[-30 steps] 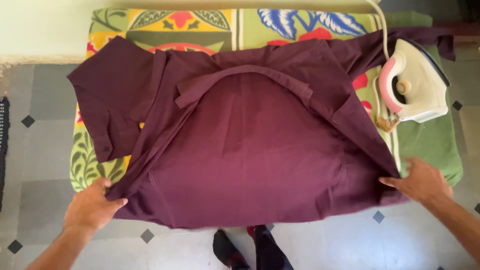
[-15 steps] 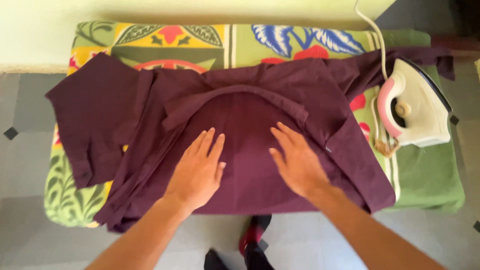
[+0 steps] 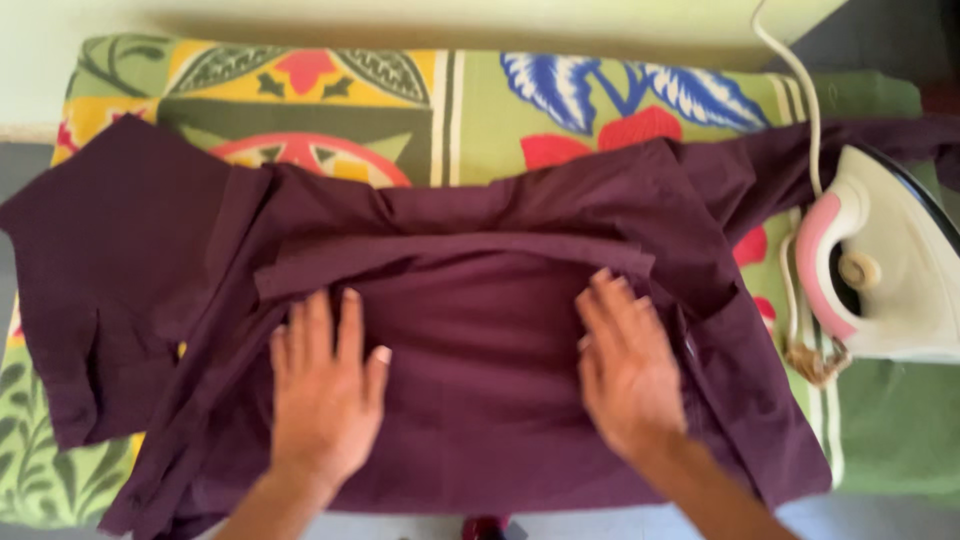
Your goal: The person irons a maroon shirt on a patterned surface. They smooth the fabric with their hands, adjust the shirt's position, and use a white electric iron to press the collar, sleeves, and body of the shirt.
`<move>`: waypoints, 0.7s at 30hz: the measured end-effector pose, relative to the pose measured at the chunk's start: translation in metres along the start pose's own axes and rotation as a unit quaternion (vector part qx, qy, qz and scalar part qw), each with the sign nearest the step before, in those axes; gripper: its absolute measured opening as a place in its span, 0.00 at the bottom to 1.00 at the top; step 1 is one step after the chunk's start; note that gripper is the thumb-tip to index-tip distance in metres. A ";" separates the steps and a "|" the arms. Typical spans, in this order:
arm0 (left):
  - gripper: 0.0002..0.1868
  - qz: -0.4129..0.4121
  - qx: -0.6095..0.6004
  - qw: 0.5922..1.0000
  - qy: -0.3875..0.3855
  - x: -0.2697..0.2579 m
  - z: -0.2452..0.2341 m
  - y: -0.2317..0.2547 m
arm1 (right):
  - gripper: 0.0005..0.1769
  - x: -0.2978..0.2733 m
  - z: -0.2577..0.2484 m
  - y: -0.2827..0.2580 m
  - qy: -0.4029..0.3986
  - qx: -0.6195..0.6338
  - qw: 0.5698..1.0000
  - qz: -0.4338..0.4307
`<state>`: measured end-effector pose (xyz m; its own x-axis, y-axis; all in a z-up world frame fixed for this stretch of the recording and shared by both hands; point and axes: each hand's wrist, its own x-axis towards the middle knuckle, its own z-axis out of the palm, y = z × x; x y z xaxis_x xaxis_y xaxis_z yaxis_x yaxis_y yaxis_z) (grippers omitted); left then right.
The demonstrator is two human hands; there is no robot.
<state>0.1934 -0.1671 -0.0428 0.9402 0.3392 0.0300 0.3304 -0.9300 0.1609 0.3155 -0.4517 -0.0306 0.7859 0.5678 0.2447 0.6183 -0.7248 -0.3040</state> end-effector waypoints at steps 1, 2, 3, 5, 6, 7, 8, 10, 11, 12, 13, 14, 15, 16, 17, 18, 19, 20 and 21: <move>0.37 0.017 0.000 1.000 0.014 0.007 0.003 0.007 | 0.26 0.002 0.005 -0.009 -0.030 0.036 0.999 0.014; 0.36 0.032 -0.001 0.999 0.027 0.010 0.004 0.016 | 0.24 0.001 0.009 -0.019 -0.063 0.072 0.995 0.028; 0.35 0.048 -0.003 0.998 0.040 0.013 0.004 0.022 | 0.21 0.004 0.011 -0.024 -0.096 0.107 0.989 0.041; 0.36 0.012 -0.018 0.999 0.027 0.027 0.000 0.028 | 0.25 0.018 0.015 -0.024 -0.037 0.074 0.996 0.027; 0.37 -0.006 -0.024 0.999 0.021 0.032 -0.005 0.028 | 0.27 0.026 0.017 -0.025 -0.007 0.059 0.998 0.020; 0.37 -0.005 -0.031 0.999 0.029 0.034 -0.011 0.027 | 0.29 0.031 0.014 -0.025 0.009 0.044 0.999 0.026; 0.37 0.000 -0.041 0.998 0.042 0.041 -0.016 0.027 | 0.31 0.039 0.009 -0.022 0.029 0.026 0.999 0.034; 0.34 0.017 -0.051 0.996 0.073 0.054 -0.026 0.023 | 0.33 0.056 -0.001 -0.014 0.053 -0.005 0.998 0.042; 0.32 0.030 -0.053 0.994 0.093 0.059 -0.032 0.019 | 0.33 0.064 -0.007 -0.010 0.057 -0.019 0.997 0.044; 0.30 0.042 -0.055 0.992 0.110 0.062 -0.037 0.015 | 0.33 0.071 -0.013 -0.007 0.058 -0.033 0.997 0.046; 0.29 0.037 -0.074 0.992 0.092 0.067 -0.041 0.012 | 0.34 0.079 -0.018 -0.005 0.045 -0.024 0.997 0.054; 0.28 0.032 -0.092 0.993 0.074 0.074 -0.046 0.009 | 0.35 0.087 -0.022 -0.004 0.033 -0.013 0.997 0.063; 0.27 0.027 -0.109 0.992 0.056 0.080 -0.051 0.006 | 0.36 0.095 -0.025 -0.003 0.020 -0.003 0.997 0.071; 0.30 0.005 -0.083 0.996 0.028 0.088 -0.056 0.003 | 0.36 0.103 -0.027 -0.002 0.011 -0.022 0.998 0.065; 0.33 -0.018 -0.057 0.998 -0.001 0.096 -0.061 0.001 | 0.37 0.111 -0.029 -0.001 0.003 -0.041 0.997 0.059; 0.36 -0.041 -0.034 0.998 -0.030 0.103 -0.066 0.000 | 0.38 0.116 -0.032 0.001 -0.009 -0.063 0.997 0.053; 0.35 -0.048 -0.018 0.997 -0.062 0.114 -0.071 -0.004 | 0.35 0.122 -0.033 0.006 0.000 -0.066 0.997 0.049; 0.33 -0.055 -0.002 0.994 -0.094 0.126 -0.076 -0.009 | 0.31 0.128 -0.034 0.010 0.008 -0.070 0.997 0.045; 0.31 -0.063 0.014 0.990 -0.126 0.133 -0.080 -0.014 | 0.28 0.132 -0.034 0.015 0.017 -0.073 0.996 0.041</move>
<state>0.3072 -0.0977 0.0379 0.8810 0.4099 -0.2364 0.4450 -0.8875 0.1195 0.4283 -0.4005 0.0283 0.8316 0.4928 0.2563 0.5430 -0.8184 -0.1882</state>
